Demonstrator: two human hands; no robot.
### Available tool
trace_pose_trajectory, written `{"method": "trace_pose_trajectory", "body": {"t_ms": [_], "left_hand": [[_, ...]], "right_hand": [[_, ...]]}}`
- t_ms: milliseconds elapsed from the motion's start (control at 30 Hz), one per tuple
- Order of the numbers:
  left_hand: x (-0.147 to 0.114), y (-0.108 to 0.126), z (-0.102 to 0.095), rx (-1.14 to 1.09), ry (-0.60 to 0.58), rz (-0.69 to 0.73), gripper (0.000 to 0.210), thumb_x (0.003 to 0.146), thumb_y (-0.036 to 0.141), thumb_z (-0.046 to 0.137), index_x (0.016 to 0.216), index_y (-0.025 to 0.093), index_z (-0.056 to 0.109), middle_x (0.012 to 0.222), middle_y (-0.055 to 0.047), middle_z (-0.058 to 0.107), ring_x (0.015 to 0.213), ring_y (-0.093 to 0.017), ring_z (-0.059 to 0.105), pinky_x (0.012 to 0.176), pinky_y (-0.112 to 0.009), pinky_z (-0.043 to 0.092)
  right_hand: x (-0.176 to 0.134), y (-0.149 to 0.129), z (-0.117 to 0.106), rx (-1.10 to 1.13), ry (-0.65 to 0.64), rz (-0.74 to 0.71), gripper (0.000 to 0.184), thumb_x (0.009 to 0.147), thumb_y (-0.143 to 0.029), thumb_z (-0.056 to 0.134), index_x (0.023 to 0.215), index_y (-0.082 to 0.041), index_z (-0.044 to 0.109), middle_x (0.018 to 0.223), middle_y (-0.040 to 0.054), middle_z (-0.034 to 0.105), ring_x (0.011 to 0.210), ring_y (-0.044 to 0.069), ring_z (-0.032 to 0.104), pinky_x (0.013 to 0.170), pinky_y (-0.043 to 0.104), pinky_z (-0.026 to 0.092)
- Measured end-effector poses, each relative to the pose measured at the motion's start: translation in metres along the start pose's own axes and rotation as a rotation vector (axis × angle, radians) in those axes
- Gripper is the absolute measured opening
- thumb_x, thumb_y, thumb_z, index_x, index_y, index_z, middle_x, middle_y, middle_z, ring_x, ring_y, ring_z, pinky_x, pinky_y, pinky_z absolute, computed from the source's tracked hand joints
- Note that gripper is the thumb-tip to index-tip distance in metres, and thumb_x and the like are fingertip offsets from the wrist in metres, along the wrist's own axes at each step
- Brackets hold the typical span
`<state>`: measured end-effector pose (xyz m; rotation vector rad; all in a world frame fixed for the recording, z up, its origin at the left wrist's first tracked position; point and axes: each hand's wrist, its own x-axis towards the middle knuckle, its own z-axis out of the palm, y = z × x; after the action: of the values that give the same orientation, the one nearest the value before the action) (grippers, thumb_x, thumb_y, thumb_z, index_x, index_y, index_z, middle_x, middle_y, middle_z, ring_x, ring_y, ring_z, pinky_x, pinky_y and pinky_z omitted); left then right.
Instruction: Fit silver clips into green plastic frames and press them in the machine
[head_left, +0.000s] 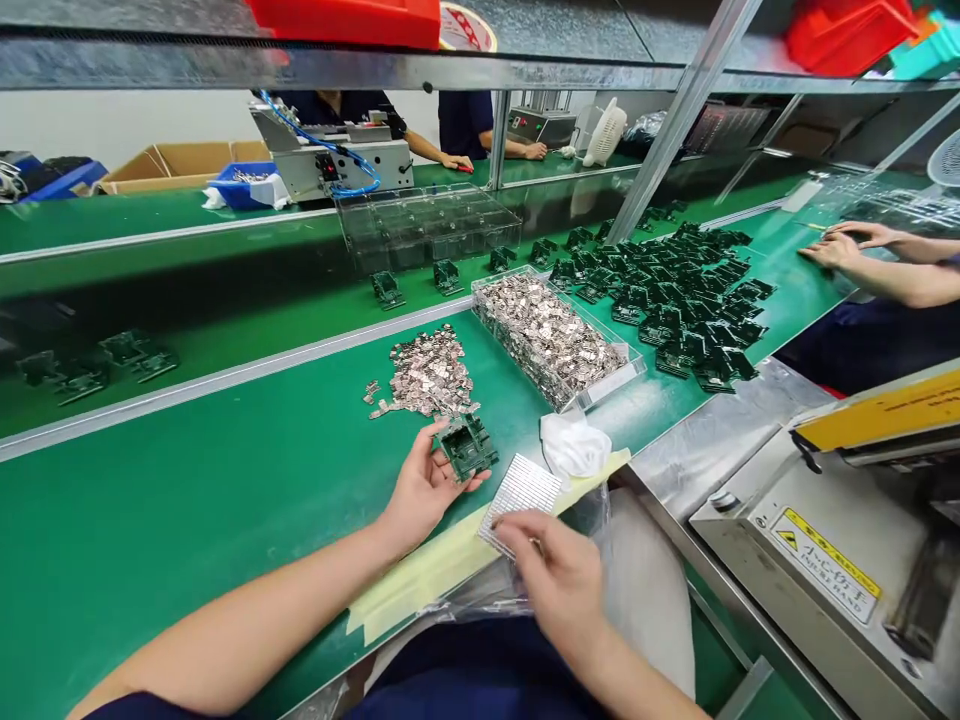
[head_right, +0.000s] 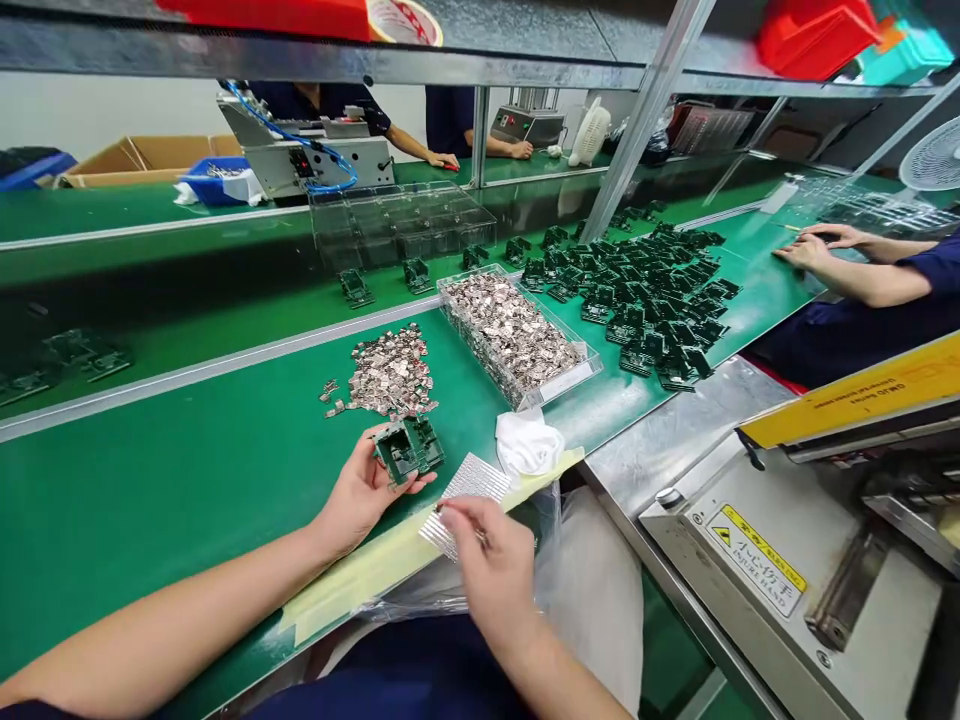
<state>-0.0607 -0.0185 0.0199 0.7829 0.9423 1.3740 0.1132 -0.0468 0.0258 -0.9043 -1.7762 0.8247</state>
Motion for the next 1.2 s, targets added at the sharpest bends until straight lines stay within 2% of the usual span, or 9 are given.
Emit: {"method": "trace_pose_trajectory", "body": {"t_ms": [67, 100, 233, 533, 833, 1033, 1200], "left_hand": [[-0.004, -0.005, 0.000, 0.009, -0.087, 0.025, 0.060, 0.074, 0.031, 0.080, 0.118, 0.026, 0.040, 0.100, -0.004, 0.068, 0.081, -0.019, 0.074, 0.072, -0.027, 0.061], [-0.005, -0.007, 0.001, 0.013, -0.121, 0.047, 0.057, 0.075, 0.031, 0.079, 0.118, 0.026, 0.041, 0.100, -0.003, 0.067, 0.082, -0.017, 0.074, 0.073, -0.026, 0.061], [-0.009, -0.011, 0.004, 0.061, -0.184, 0.107, 0.045, 0.081, 0.024, 0.073, 0.117, 0.027, 0.047, 0.099, -0.001, 0.064, 0.081, -0.011, 0.069, 0.075, -0.023, 0.059], [-0.016, -0.009, 0.005, 0.139, -0.249, 0.131, 0.041, 0.084, 0.017, 0.067, 0.119, 0.029, 0.051, 0.098, -0.001, 0.061, 0.081, -0.008, 0.062, 0.075, -0.018, 0.053], [-0.018, -0.013, 0.004, 0.274, -0.214, 0.206, 0.028, 0.090, 0.023, 0.060, 0.116, 0.026, 0.052, 0.092, -0.001, 0.058, 0.070, -0.009, 0.053, 0.064, -0.018, 0.048], [-0.024, -0.008, 0.007, 0.284, -0.158, 0.123, 0.029, 0.088, 0.030, 0.063, 0.114, 0.024, 0.052, 0.090, -0.002, 0.060, 0.067, -0.012, 0.056, 0.063, -0.023, 0.051], [-0.027, -0.004, 0.012, 0.270, -0.116, 0.103, 0.031, 0.085, 0.032, 0.066, 0.113, 0.023, 0.053, 0.086, -0.002, 0.061, 0.063, -0.011, 0.057, 0.061, -0.024, 0.051]], "right_hand": [[0.004, 0.004, -0.008, 0.093, 0.136, 0.231, 0.009, 0.094, -0.020, 0.059, 0.095, -0.022, 0.067, 0.083, 0.0023, 0.071, 0.074, 0.017, 0.068, 0.067, 0.027, 0.054], [0.006, 0.006, -0.010, 0.132, 0.173, 0.272, 0.008, 0.093, -0.022, 0.060, 0.094, -0.022, 0.068, 0.088, 0.0035, 0.071, 0.081, 0.018, 0.068, 0.073, 0.029, 0.054], [0.016, 0.009, -0.005, 0.099, 0.227, 0.236, 0.006, 0.089, -0.025, 0.064, 0.087, -0.023, 0.069, 0.111, 0.0071, 0.062, 0.108, 0.022, 0.059, 0.096, 0.038, 0.045], [0.022, 0.011, 0.008, -0.032, 0.183, 0.192, 0.006, 0.086, -0.017, 0.062, 0.085, -0.022, 0.065, 0.122, 0.0087, 0.055, 0.119, 0.024, 0.051, 0.101, 0.040, 0.039], [0.020, 0.007, 0.011, -0.093, 0.216, 0.182, 0.005, 0.085, -0.020, 0.064, 0.080, -0.021, 0.063, 0.111, 0.0089, 0.060, 0.109, 0.024, 0.057, 0.094, 0.039, 0.044], [0.016, 0.004, 0.013, 0.139, 0.187, 0.307, 0.003, 0.087, -0.022, 0.062, 0.085, -0.020, 0.062, 0.090, 0.0055, 0.063, 0.083, 0.019, 0.061, 0.074, 0.031, 0.051], [0.017, -0.002, 0.016, 0.369, 0.199, 0.447, 0.011, 0.081, -0.026, 0.068, 0.077, -0.018, 0.061, 0.088, 0.0064, 0.062, 0.079, 0.019, 0.062, 0.066, 0.028, 0.053]]}}
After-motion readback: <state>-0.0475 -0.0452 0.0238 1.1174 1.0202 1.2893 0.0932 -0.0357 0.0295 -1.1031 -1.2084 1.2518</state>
